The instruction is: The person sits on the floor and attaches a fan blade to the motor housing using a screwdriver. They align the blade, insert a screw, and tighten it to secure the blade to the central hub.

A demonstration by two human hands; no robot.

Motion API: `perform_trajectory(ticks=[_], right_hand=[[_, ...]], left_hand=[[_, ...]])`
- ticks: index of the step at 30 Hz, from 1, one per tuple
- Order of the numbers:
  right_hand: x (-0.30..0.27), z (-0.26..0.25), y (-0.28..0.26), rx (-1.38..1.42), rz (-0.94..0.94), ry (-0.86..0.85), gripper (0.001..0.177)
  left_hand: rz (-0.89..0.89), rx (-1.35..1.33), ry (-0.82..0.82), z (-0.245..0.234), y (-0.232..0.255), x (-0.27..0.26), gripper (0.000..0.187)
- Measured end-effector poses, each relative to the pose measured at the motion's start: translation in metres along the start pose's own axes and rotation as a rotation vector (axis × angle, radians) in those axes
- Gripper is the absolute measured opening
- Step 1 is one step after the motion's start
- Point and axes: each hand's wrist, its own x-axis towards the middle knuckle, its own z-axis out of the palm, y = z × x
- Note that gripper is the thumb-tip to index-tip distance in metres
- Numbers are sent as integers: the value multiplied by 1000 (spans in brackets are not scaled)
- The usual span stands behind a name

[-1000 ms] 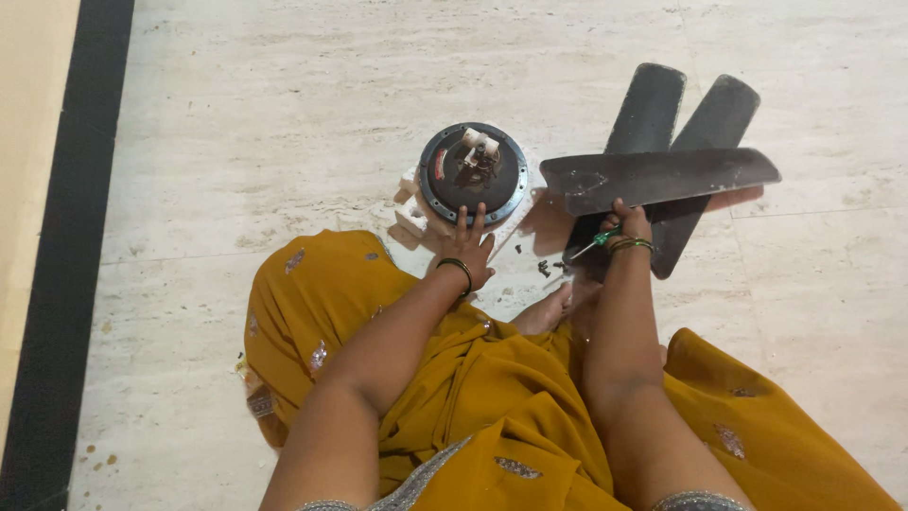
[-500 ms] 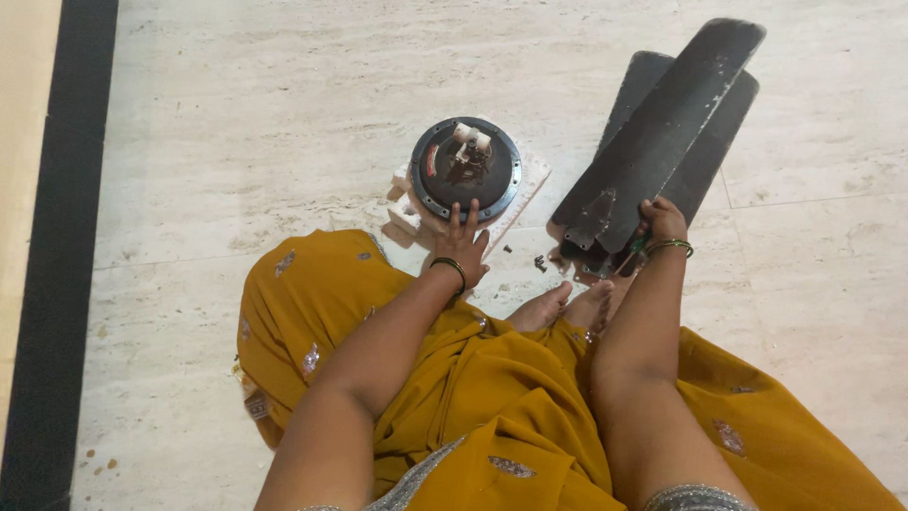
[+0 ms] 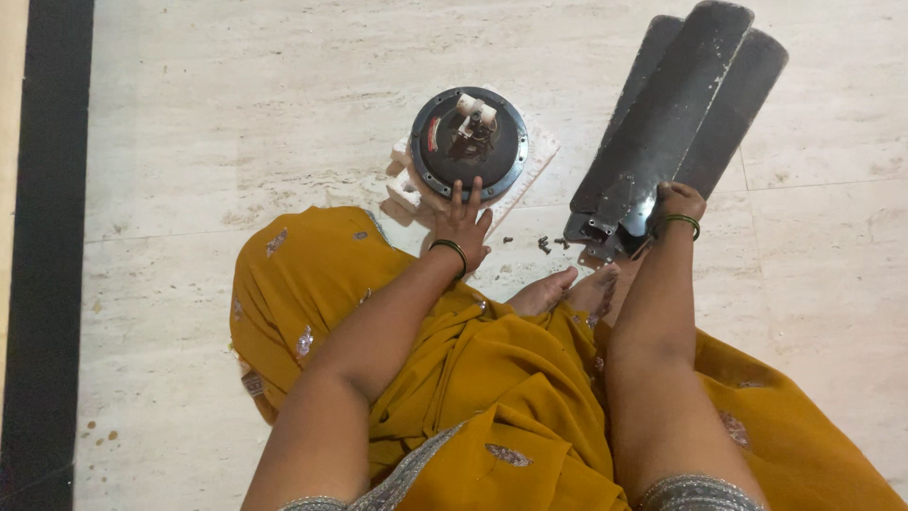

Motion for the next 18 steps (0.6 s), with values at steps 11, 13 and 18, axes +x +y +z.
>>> perform_trajectory(ticks=[11,13,18], right_hand=[[18,-2,-3,61,35,-85,23],[16,1,-1,-28,-33,-32,25],[8,3,-6,-350,-226,96,21]], left_hand=[[-22,-5,-3,2,4,3,76],[-24,-4,-2,4,4,3,75],[-26,28,13,2,5,3,77]])
